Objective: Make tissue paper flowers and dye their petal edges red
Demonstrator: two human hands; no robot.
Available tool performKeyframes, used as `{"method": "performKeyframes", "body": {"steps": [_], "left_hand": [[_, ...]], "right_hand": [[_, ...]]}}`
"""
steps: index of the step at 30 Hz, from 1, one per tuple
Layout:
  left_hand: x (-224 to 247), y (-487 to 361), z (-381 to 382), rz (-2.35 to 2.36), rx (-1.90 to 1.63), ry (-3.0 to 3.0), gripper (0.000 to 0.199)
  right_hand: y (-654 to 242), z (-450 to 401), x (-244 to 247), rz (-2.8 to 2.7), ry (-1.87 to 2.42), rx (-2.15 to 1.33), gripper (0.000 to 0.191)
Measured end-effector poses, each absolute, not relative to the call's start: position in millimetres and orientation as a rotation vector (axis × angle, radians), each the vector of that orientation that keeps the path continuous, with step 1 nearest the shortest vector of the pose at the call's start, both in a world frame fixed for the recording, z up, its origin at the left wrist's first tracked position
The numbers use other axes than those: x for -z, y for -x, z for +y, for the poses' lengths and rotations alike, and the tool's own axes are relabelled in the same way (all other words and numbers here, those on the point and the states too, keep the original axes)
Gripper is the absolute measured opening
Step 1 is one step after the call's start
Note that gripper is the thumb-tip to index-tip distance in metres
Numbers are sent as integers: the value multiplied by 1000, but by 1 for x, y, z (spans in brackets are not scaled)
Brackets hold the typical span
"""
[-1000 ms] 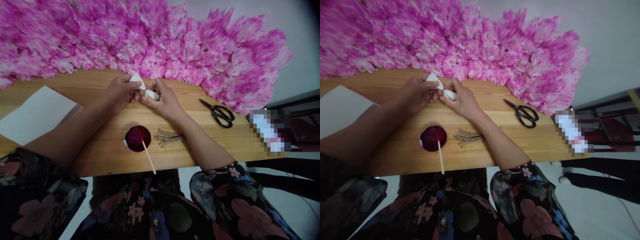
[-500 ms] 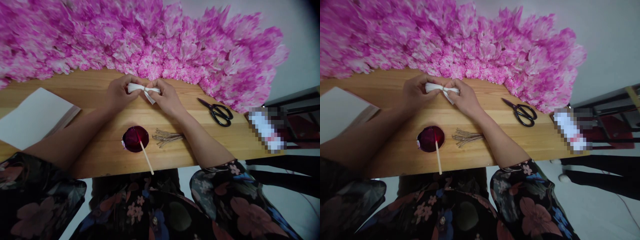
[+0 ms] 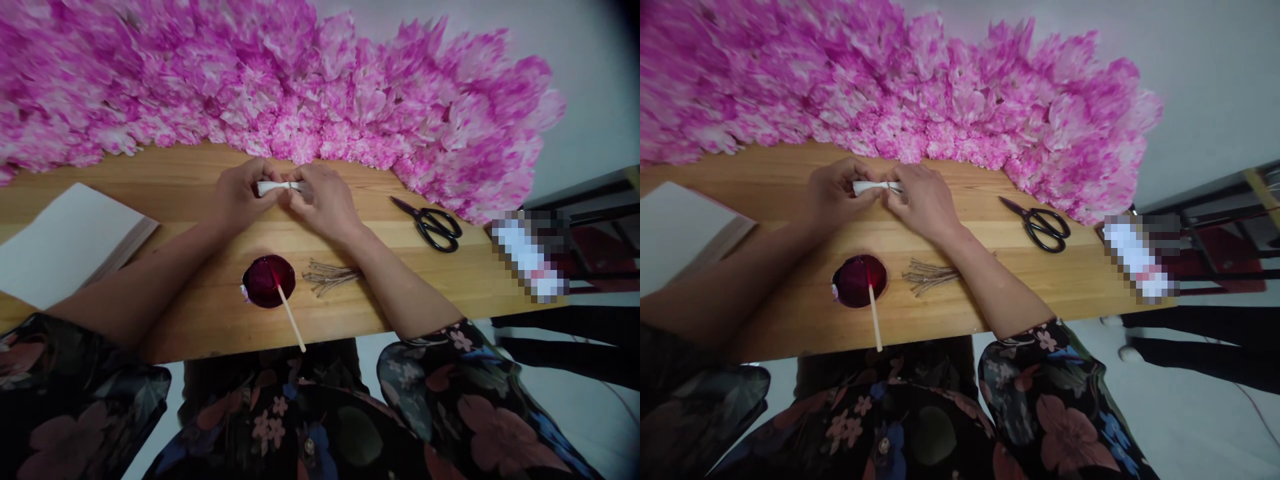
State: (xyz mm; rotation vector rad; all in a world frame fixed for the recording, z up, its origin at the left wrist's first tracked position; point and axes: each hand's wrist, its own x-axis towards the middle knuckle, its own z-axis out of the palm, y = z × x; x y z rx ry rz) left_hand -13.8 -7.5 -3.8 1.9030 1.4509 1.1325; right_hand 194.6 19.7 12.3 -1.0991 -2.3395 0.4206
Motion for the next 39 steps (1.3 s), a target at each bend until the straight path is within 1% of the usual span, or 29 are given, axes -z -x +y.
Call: {"method": "performKeyframes", "body": {"steps": [4,6,10,13,19,23,27,31,34,39], "left_hand": [[1,15,-10,1421,-1145,-1826,32],[0,15,-10,1406,-1165,-1771,30],[1,15,-9,1333,-1176,-1685,26],[3,14,-8,1331,-1158,-1747,21],[-2,11,-10,1376,-1123,-1854,9],[-3,12,-11,1426,-1138,-1901,10],[3,14,-8,1415,-1180,-1828,10],[6,15,-6,1408,-1181,-1813,14],[6,14,-6,1403,-1198,-1829,18],[5,13,-6,1411,-1194,-1822,17]], "right_hand": [[-195,19,-15,-2260,1095,-563,13],[-196,20,-17,-2196,1075,-692,15],[-198,22,-21,-2053,1037,-998,39],[-198,23,-21,-1966,1033,-1121,47],[-195,25,-19,-1867,1030,-1242,50],[-197,28,-15,-1834,1035,-1258,52],[-199,31,-11,-1788,1064,-1298,50],[-201,32,-9,-1753,1041,-1350,51],[-200,31,-10,-1731,1052,-1385,49],[-199,29,-12,-1723,1053,-1437,46]]}}
